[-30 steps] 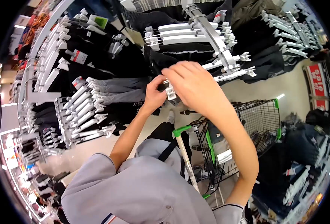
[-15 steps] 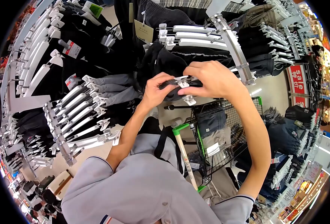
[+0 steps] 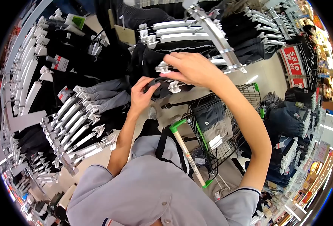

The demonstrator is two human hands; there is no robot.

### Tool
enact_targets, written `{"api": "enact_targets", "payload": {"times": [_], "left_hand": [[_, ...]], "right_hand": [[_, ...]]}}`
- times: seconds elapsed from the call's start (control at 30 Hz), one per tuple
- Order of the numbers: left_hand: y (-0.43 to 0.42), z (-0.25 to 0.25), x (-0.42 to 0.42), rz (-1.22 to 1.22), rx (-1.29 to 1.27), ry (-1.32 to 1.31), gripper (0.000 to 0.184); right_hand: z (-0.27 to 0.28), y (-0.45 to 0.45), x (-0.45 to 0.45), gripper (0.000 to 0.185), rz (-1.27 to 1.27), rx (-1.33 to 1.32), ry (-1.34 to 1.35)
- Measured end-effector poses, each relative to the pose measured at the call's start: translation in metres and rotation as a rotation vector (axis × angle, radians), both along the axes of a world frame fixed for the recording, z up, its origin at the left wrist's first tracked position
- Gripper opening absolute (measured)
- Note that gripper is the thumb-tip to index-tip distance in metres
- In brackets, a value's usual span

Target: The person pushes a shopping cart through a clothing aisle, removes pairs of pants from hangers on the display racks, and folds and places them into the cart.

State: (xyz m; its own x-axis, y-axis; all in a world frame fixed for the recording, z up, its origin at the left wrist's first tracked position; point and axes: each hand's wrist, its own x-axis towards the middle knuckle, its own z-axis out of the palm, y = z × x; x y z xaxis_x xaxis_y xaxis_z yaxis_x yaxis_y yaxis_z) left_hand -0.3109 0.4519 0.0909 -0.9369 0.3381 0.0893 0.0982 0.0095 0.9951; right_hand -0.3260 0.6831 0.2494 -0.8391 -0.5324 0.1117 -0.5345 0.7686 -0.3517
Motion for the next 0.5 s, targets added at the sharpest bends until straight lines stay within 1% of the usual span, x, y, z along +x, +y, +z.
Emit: {"api": "enact_targets", "payload": {"times": [0.07, 0.1, 0.13, 0.17, 0.27, 0.3, 0.37, 0.43, 0.47, 0.5], "left_hand": [[-0.001, -0.009, 0.005, 0.013, -0.005, 0.033, 0.022], [-0.003, -0.006, 0.007, -0.003, -0.019, 0.025, 0.022], [-0.005, -0.014, 0.008, -0.02, -0.036, 0.055, 0.021], [-0.008, -0.022, 0.01, -0.025, -0.036, 0.03, 0.021], [-0.014, -0.031, 0.014, -0.007, -0.058, -0.035, 0.021], [-0.016, -0.036, 0.016, 0.009, -0.069, -0.044, 0.022], [-0.018, -0.038, 0.017, 0.011, -0.056, -0.049, 0.024], [-0.018, -0.035, 0.017, 0.018, -0.043, -0.065, 0.024], [-0.019, -0.032, 0.017, 0.011, -0.074, -0.065, 0.024], [-0.02, -0.029, 0.017, 0.004, -0.106, -0.065, 0.024]], "right_hand": [[-0.003, -0.003, 0.003, 0.046, -0.062, 0.031, 0.039], [0.0, -0.008, 0.007, 0.049, -0.081, -0.02, 0.108], [0.004, -0.012, 0.013, 0.052, -0.097, -0.071, 0.176], [0.014, -0.011, 0.019, 0.056, -0.072, -0.04, 0.144], [0.023, -0.014, 0.035, 0.046, -0.087, -0.007, 0.275], [0.029, -0.012, 0.042, 0.046, -0.1, -0.008, 0.278], [0.047, -0.006, 0.06, 0.037, 0.004, 0.071, 0.398], [0.067, 0.011, 0.096, 0.029, -0.068, -0.171, -0.07], [0.072, 0.028, 0.108, 0.03, -0.135, -0.277, -0.37], [0.064, 0.053, 0.115, 0.032, -0.136, -0.19, -0.604]]}}
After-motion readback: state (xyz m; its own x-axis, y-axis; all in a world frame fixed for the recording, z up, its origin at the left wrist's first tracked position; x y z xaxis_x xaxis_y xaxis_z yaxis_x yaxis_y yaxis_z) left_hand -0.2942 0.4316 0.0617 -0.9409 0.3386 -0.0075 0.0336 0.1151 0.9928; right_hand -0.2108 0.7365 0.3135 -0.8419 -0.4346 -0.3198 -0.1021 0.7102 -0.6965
